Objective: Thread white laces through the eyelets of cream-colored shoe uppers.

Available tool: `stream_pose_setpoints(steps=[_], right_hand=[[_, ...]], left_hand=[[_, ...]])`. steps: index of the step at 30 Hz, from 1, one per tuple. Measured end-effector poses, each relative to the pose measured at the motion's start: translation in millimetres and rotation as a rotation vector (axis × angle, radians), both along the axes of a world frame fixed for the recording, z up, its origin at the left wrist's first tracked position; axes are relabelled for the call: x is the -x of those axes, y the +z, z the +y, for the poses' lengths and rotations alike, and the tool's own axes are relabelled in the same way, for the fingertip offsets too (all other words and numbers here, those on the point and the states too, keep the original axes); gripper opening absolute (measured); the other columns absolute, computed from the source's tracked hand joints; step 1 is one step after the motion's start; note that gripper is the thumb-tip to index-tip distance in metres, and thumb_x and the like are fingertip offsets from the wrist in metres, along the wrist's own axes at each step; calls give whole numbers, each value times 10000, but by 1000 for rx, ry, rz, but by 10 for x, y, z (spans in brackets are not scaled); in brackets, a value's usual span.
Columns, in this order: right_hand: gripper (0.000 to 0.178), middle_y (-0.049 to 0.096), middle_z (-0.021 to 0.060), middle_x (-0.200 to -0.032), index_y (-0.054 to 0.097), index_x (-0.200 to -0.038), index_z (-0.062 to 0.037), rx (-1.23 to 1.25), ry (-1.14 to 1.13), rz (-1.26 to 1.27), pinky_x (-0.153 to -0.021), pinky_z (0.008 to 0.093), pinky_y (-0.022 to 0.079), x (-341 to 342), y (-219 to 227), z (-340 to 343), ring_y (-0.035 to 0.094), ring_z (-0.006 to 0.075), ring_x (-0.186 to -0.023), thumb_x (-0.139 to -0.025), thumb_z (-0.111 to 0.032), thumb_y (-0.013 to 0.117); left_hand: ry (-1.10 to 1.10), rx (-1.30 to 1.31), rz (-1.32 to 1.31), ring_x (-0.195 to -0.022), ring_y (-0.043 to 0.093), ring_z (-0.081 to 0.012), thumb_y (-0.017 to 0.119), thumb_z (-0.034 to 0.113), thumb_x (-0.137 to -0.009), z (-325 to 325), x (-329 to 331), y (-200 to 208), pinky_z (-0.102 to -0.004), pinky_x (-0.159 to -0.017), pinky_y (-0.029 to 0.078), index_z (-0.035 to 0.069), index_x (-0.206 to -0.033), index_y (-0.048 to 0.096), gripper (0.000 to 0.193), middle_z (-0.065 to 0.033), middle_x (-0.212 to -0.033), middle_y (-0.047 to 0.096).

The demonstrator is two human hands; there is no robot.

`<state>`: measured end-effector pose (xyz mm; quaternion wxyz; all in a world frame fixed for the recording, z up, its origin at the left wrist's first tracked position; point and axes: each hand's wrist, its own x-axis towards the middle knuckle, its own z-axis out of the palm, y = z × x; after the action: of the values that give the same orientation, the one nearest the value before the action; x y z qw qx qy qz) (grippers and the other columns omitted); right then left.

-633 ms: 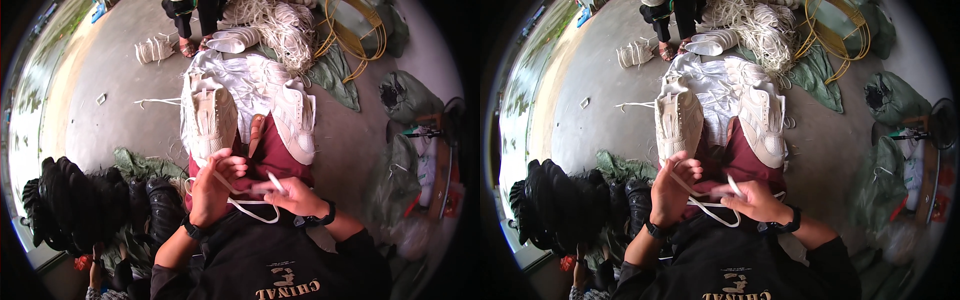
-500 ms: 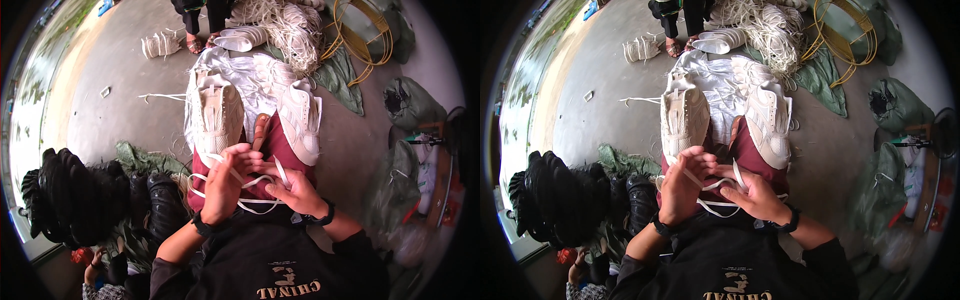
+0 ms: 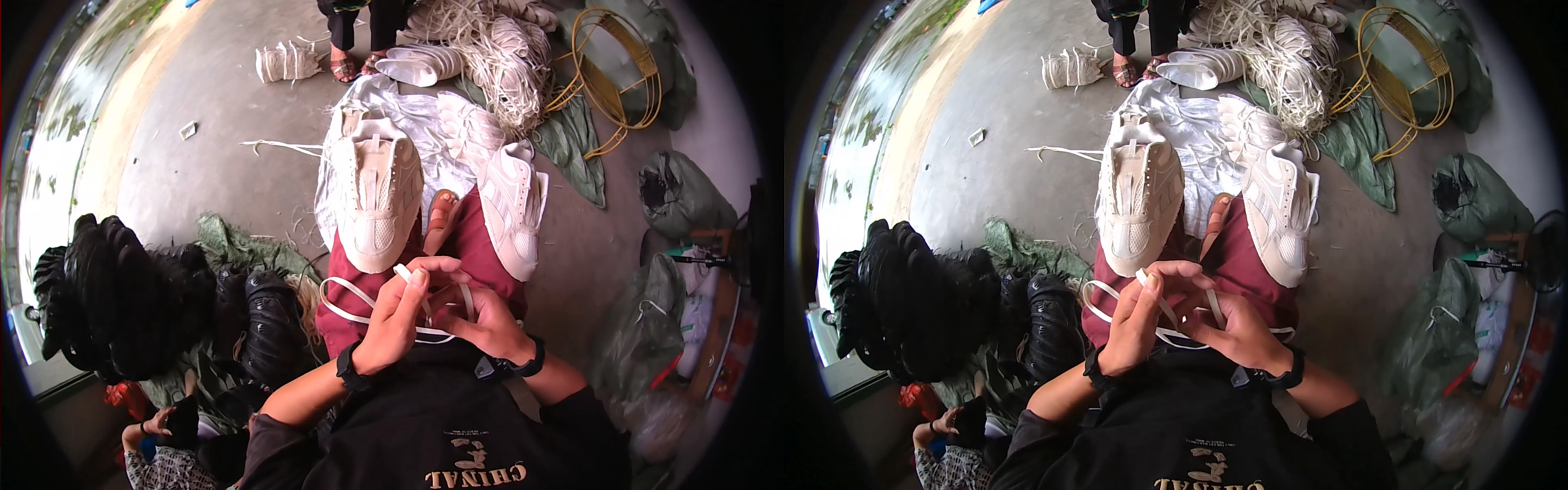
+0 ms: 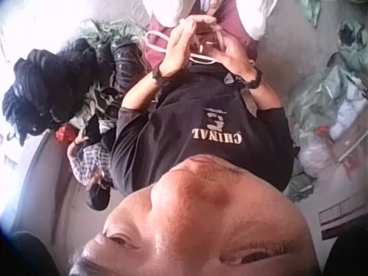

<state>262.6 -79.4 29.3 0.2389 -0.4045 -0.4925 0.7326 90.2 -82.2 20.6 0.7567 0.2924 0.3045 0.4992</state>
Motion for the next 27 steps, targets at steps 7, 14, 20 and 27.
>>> stream_pose_setpoints(steps=[7,14,20,27], right_hand=[[182,631,-17,-741,689,-950,-10,75,87,-113,-640,189,427,140,55,-63,552,33,-677,-955,-181,626],[141,673,36,-810,708,-901,24,81,113,-126,-694,224,450,164,46,-151,593,65,-737,-914,-101,645],[145,685,45,-908,690,-946,9,20,267,-183,-784,252,476,173,-22,-252,611,90,-837,-924,-128,648],[234,632,63,-1002,629,-1132,32,-163,-193,-197,-798,220,462,396,-13,-108,572,80,-894,-940,-102,619]], left_hand=[[87,89,67,-1059,601,-217,351,346,-1050,19,331,-84,-360,-957,470,-11,-1240,518,438,-144,-1082,643],[232,137,-14,-957,614,-204,375,338,-1044,-36,806,-148,-337,-873,488,2,-1227,521,409,-145,-1051,643],[288,227,-175,-864,617,-213,375,324,-1045,-120,921,-72,-313,-783,480,7,-1219,519,389,-127,-906,635],[32,106,46,-654,445,-104,409,228,-1038,-254,910,-199,-230,-655,378,31,-1075,557,249,1,-727,476]])
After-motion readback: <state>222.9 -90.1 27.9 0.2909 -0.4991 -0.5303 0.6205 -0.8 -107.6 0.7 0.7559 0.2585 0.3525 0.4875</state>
